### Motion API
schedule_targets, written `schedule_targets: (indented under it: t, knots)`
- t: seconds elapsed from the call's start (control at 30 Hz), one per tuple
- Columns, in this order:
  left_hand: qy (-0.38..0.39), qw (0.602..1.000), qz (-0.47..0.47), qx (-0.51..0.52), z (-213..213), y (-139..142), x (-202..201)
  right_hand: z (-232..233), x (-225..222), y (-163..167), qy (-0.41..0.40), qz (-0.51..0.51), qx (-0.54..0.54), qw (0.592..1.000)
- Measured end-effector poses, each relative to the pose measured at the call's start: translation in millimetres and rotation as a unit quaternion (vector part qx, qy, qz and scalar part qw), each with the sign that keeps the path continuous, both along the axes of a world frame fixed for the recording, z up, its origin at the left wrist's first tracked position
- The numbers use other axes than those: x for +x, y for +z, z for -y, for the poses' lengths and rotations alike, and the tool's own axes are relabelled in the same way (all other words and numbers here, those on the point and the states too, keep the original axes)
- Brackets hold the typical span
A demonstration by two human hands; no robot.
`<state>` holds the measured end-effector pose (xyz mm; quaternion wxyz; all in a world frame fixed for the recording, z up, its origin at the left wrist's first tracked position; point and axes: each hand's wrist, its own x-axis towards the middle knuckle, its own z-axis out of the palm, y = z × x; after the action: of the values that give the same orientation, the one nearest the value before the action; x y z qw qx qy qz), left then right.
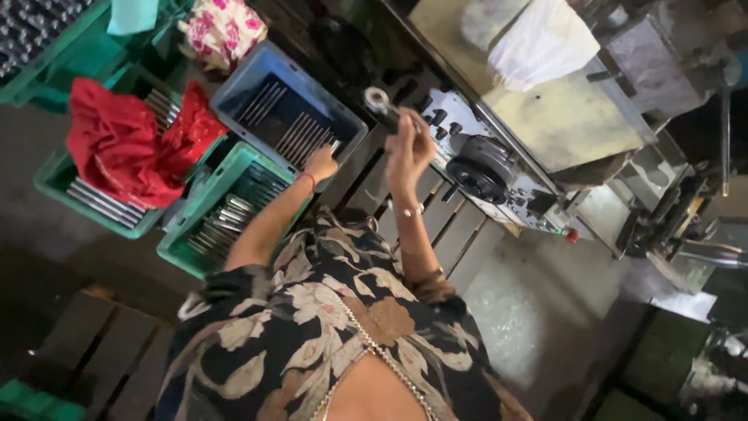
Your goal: The person repeatedly picks up metal rods from a blue bin, places them against a rotating grinding wheel, and then returns the rods to the bin. The process is repeated multiple times throughout the clip.
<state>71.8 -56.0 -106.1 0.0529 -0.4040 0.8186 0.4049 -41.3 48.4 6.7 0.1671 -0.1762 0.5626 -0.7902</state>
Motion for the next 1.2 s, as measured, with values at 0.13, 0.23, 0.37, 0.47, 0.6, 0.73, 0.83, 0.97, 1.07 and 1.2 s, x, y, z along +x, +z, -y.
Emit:
schedule_targets:
  t: [0.13,0.23,0.37,0.47,0.6,0.73,0.83,0.97,1.07,1.2]
  knots:
    - [0.021,0.999,0.021,0.011,6.9,-15.6,-6.8,-60.4,2.8,-4.8,-0.054,-0.033,0.024,0.998]
    - [0.0,0.989,-0.139,-0.051,12.7,-24.6,-1.5,-97.2,3.8,-20.4,-0.076,-0.044,0.046,0.995]
    - [0.056,0.976,-0.205,-0.039,15.6,-27.3,33.4,-139.7,10.6,-44.0,-0.105,-0.073,0.106,0.986]
    - [0.175,0.96,-0.2,-0.086,10.1,-19.8,92.3,-166.8,11.2,-56.7,-0.11,-0.094,0.187,0.972]
    - [-0.019,0.974,0.079,-0.211,2.7,-16.0,156.8,-187.1,6.7,-68.3,-0.163,-0.061,0.193,0.966]
    - [-0.094,0.968,0.15,-0.176,-2.1,-27.7,168.2,-185.5,5.1,-72.0,-0.182,-0.041,0.168,0.968]
    - [-0.092,0.964,0.182,-0.171,3.5,-38.1,160.5,-173.9,10.3,-70.0,-0.185,-0.05,0.19,0.963]
    - [-0.136,0.953,0.226,-0.148,17.7,-38.2,151.5,-161.9,24.7,-66.6,-0.149,-0.044,0.183,0.971]
    - [-0.19,0.957,0.175,-0.131,24.9,-32.0,162.5,-160.4,30.9,-68.6,-0.128,-0.026,0.204,0.97]
    - [-0.204,0.96,0.165,-0.095,22.5,-13.9,174.8,-163.4,31.3,-76.9,-0.142,-0.035,0.209,0.967]
